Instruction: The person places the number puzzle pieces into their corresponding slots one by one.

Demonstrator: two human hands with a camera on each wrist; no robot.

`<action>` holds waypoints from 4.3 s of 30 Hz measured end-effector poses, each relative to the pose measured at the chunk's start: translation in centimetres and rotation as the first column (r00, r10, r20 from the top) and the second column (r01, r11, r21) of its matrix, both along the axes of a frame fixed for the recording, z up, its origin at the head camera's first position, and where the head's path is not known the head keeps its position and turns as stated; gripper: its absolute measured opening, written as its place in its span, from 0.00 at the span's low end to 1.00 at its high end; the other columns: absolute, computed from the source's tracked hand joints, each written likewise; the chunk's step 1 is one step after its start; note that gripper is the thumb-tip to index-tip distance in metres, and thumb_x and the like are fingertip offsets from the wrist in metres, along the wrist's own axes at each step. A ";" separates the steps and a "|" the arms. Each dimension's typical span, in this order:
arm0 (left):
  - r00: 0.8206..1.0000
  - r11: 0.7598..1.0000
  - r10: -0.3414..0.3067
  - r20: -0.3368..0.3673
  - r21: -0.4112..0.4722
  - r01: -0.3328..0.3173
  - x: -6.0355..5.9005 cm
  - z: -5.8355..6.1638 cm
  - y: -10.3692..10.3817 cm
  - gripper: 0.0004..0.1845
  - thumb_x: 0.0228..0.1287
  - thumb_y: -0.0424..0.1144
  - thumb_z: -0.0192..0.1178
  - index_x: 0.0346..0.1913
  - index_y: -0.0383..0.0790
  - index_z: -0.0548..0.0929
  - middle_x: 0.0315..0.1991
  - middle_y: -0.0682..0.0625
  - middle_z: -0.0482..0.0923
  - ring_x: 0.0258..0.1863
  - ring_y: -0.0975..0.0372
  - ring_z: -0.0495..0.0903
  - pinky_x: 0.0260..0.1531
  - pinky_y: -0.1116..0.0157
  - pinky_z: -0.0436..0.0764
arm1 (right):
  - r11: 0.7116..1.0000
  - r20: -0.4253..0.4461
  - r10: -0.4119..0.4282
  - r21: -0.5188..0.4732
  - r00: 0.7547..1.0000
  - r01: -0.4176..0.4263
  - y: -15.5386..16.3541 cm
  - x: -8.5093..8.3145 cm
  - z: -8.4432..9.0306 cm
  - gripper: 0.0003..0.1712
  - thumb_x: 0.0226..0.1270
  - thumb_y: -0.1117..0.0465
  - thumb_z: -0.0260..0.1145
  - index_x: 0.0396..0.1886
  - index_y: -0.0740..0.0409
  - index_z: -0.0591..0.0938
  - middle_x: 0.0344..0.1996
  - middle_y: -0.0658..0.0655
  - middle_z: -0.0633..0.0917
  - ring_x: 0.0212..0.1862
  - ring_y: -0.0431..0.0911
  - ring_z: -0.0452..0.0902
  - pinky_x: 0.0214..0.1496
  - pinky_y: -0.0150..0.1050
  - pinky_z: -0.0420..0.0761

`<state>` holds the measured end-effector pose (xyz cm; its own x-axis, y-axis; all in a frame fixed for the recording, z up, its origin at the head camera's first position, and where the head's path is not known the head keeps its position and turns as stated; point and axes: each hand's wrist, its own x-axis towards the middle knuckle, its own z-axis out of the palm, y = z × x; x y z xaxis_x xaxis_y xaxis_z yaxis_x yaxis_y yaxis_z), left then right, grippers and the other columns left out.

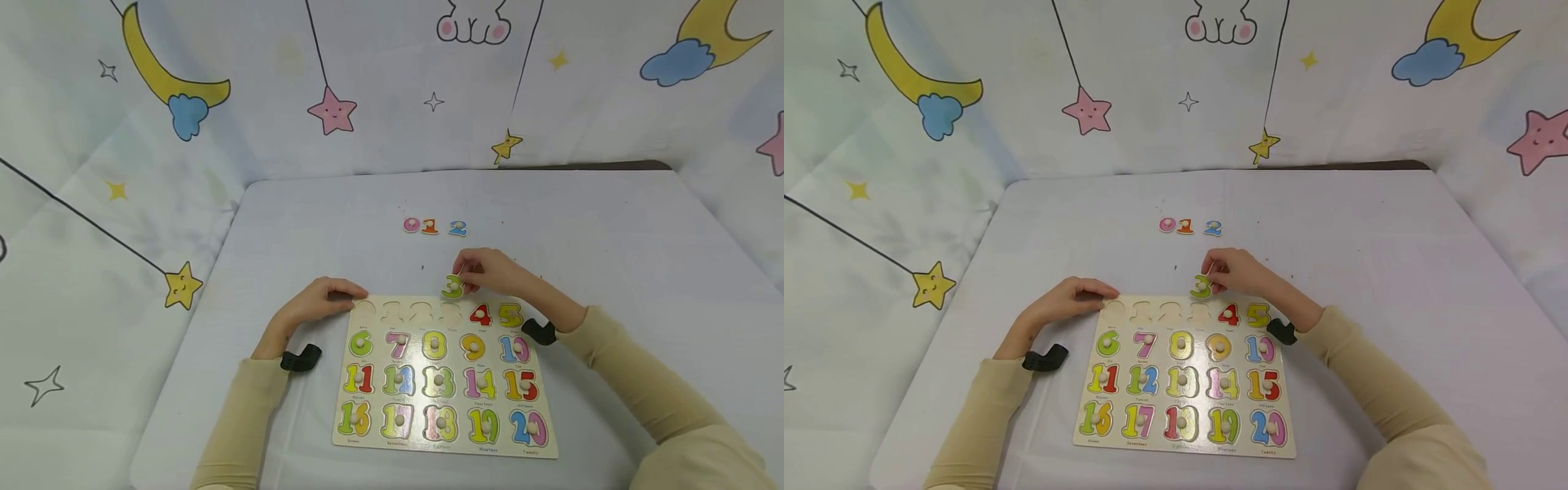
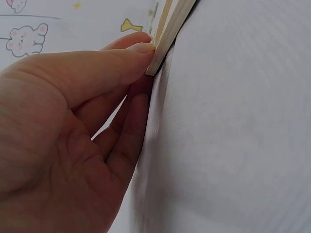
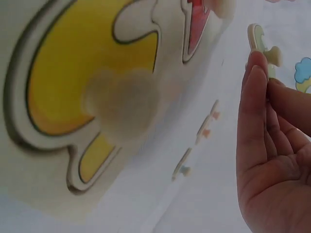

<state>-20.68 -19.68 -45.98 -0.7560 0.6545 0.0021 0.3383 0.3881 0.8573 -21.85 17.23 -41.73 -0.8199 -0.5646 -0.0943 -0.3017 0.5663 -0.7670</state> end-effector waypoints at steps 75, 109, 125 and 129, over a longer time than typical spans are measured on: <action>1.000 1.000 0.016 0.006 0.004 -0.016 0.3 0.3 0.2 0.13 0.61 0.28 0.61 0.49 0.35 0.83 0.49 0.48 0.80 0.53 0.56 0.74 0.52 0.59 0.70 | 0.851 -0.256 -0.193 0.436 0.947 0.291 -0.4 -9.3 -1.6 0.30 0.65 0.55 0.64 0.61 0.68 0.70 0.51 0.71 0.68 0.49 0.62 0.69 0.47 0.55 0.70; 0.999 0.999 0.039 0.019 -0.012 -0.039 0.7 0.2 0.2 0.13 0.61 0.28 0.61 0.49 0.38 0.84 0.49 0.50 0.80 0.52 0.59 0.74 0.52 0.60 0.70 | 0.946 -0.362 -0.215 0.153 0.907 0.285 -1.2 -5.4 -0.4 0.05 0.65 0.74 0.57 0.40 0.65 0.73 0.30 0.61 0.81 0.31 0.50 0.75 0.33 0.42 0.74; 0.999 0.999 0.032 0.005 -0.006 -0.032 0.8 0.2 0.2 0.13 0.60 0.28 0.62 0.49 0.38 0.84 0.49 0.50 0.80 0.53 0.58 0.74 0.52 0.60 0.70 | 0.997 -0.127 -0.071 0.009 0.989 0.072 -3.7 0.6 1.0 0.02 0.65 0.70 0.61 0.36 0.62 0.77 0.27 0.52 0.81 0.29 0.46 0.80 0.33 0.36 0.79; 1.000 1.000 0.024 -0.007 0.008 -0.024 0.8 0.2 0.1 0.13 0.60 0.29 0.62 0.49 0.37 0.84 0.49 0.49 0.80 0.52 0.57 0.75 0.52 0.59 0.70 | 0.999 -0.060 0.034 0.004 0.998 -0.034 -4.6 1.8 0.6 0.01 0.66 0.69 0.61 0.36 0.64 0.77 0.25 0.50 0.81 0.27 0.44 0.80 0.32 0.35 0.78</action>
